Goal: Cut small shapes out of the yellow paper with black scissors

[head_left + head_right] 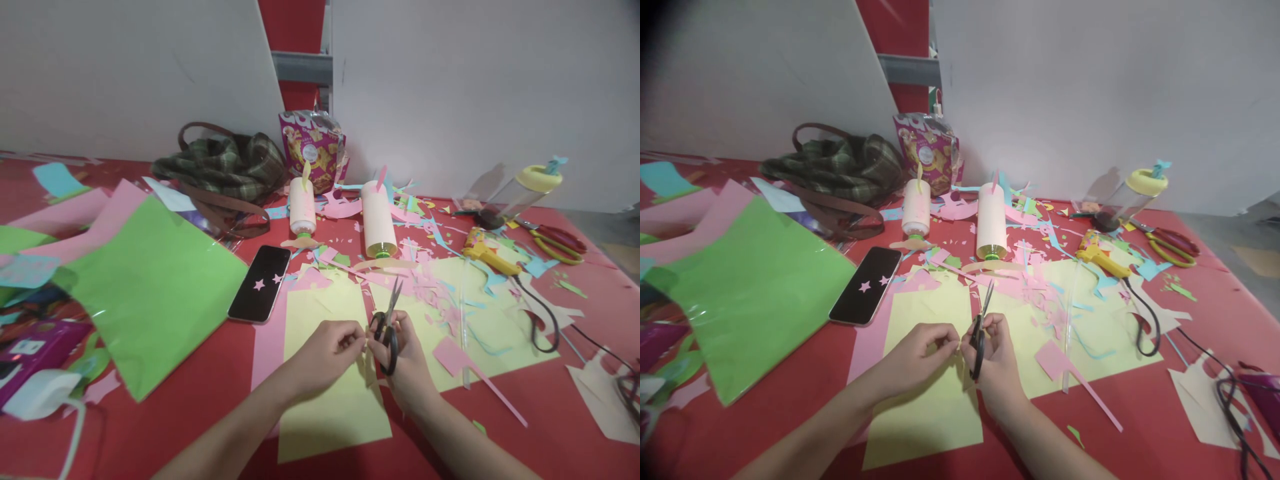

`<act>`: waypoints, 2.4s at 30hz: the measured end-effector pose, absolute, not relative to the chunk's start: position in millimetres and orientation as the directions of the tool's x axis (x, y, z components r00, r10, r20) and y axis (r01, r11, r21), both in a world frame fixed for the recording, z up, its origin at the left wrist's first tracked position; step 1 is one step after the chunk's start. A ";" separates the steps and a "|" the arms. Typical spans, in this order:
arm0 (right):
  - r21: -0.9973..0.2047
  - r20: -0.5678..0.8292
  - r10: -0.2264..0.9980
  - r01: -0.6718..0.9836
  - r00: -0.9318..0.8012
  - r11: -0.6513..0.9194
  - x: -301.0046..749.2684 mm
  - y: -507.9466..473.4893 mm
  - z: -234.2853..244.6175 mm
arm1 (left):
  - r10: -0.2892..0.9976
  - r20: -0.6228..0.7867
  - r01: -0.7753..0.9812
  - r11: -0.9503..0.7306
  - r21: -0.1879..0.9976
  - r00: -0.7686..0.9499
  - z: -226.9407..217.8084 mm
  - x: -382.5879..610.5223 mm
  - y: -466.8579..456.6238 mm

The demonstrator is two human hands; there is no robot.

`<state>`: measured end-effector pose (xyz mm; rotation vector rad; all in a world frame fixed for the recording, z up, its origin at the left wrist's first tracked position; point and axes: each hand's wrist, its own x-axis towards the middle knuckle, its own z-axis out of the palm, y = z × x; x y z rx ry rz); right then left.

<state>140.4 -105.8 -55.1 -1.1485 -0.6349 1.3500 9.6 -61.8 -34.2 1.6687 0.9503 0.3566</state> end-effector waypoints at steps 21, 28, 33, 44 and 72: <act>-0.817 -0.227 0.929 -0.461 -0.293 -0.345 139.8 -112.2 -58.5 | 0.854 -0.095 0.319 -0.087 0.944 0.512 -26.4 -2.4 -47.8; -0.853 -0.225 0.911 -0.382 -0.344 -0.355 147.2 -108.5 -56.2 | 0.837 -0.093 0.313 -0.097 0.945 0.539 -27.9 -5.6 -46.6; -0.865 -0.223 0.905 -0.356 -0.361 -0.355 148.8 -108.1 -56.2 | 0.834 -0.106 0.317 -0.086 0.944 0.541 -27.2 -5.6 -46.2; -0.879 -0.233 0.904 -0.320 -0.358 -0.353 149.3 -107.5 -56.3 | 0.837 -0.119 0.326 -0.074 0.943 0.534 -26.9 -6.1 -45.4; -0.875 -0.317 0.930 -0.322 -0.187 -0.363 148.3 -102.6 -58.1 | 0.814 -0.252 0.314 0.091 0.945 0.523 -31.4 -8.5 -42.2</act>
